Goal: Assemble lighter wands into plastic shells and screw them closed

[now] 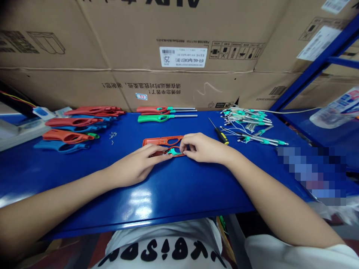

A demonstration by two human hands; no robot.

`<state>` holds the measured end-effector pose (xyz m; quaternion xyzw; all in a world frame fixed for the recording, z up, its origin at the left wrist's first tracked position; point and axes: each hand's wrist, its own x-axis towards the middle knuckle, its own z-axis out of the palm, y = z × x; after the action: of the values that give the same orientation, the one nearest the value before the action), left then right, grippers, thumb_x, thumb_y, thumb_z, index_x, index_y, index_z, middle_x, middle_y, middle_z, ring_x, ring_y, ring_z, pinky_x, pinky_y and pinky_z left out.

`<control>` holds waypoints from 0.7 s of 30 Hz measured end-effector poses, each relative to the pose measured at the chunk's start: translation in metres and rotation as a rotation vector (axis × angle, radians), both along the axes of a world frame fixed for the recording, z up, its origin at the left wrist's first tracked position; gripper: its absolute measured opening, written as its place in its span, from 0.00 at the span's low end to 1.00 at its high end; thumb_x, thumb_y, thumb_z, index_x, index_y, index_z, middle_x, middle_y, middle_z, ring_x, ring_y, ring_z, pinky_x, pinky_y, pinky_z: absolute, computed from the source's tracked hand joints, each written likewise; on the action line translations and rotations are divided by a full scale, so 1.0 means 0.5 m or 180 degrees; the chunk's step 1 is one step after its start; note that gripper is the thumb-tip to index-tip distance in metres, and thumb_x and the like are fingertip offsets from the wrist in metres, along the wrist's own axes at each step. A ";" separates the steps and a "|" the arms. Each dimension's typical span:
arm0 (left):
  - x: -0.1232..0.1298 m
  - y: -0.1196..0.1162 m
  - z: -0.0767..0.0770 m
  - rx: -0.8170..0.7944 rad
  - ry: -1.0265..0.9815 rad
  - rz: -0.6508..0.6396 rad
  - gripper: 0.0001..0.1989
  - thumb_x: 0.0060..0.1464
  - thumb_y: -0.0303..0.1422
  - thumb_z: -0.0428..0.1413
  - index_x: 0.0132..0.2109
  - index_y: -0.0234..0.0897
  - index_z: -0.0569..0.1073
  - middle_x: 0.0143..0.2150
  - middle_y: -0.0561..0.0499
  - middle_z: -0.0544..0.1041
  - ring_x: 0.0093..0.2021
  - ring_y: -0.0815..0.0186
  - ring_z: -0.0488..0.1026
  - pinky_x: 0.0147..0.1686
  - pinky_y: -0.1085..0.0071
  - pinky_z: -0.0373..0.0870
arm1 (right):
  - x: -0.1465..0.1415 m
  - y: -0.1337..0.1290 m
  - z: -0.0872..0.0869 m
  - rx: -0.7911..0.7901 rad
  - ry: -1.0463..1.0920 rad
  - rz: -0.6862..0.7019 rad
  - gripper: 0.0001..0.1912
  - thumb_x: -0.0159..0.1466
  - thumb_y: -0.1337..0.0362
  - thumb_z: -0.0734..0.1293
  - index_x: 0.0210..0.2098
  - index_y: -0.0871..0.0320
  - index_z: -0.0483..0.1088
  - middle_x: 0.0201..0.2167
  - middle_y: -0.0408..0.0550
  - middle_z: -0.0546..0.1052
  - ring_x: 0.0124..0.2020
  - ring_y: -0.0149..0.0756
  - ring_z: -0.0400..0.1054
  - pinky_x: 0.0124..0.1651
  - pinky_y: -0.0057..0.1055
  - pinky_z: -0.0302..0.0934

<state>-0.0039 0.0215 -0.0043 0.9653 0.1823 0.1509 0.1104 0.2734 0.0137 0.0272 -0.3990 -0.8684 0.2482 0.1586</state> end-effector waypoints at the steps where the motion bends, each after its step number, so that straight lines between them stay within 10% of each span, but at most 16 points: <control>1: 0.001 -0.001 0.001 -0.0012 -0.0022 -0.0003 0.29 0.62 0.21 0.49 0.67 0.45 0.64 0.63 0.41 0.69 0.61 0.53 0.67 0.59 0.52 0.70 | -0.001 -0.001 0.001 0.0012 -0.0009 -0.0017 0.07 0.63 0.72 0.65 0.38 0.60 0.75 0.37 0.48 0.76 0.31 0.30 0.67 0.33 0.27 0.60; 21: 0.001 -0.001 0.000 -0.0096 -0.0011 0.0064 0.28 0.64 0.21 0.47 0.67 0.45 0.64 0.63 0.44 0.69 0.63 0.56 0.66 0.61 0.54 0.68 | 0.006 -0.012 0.019 0.0215 -0.0259 0.0290 0.11 0.62 0.72 0.66 0.41 0.58 0.79 0.40 0.49 0.79 0.36 0.35 0.72 0.39 0.31 0.64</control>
<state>-0.0031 0.0209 -0.0042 0.9614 0.1940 0.1510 0.1237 0.2761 0.0078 0.0367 -0.3632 -0.8992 0.2093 0.1251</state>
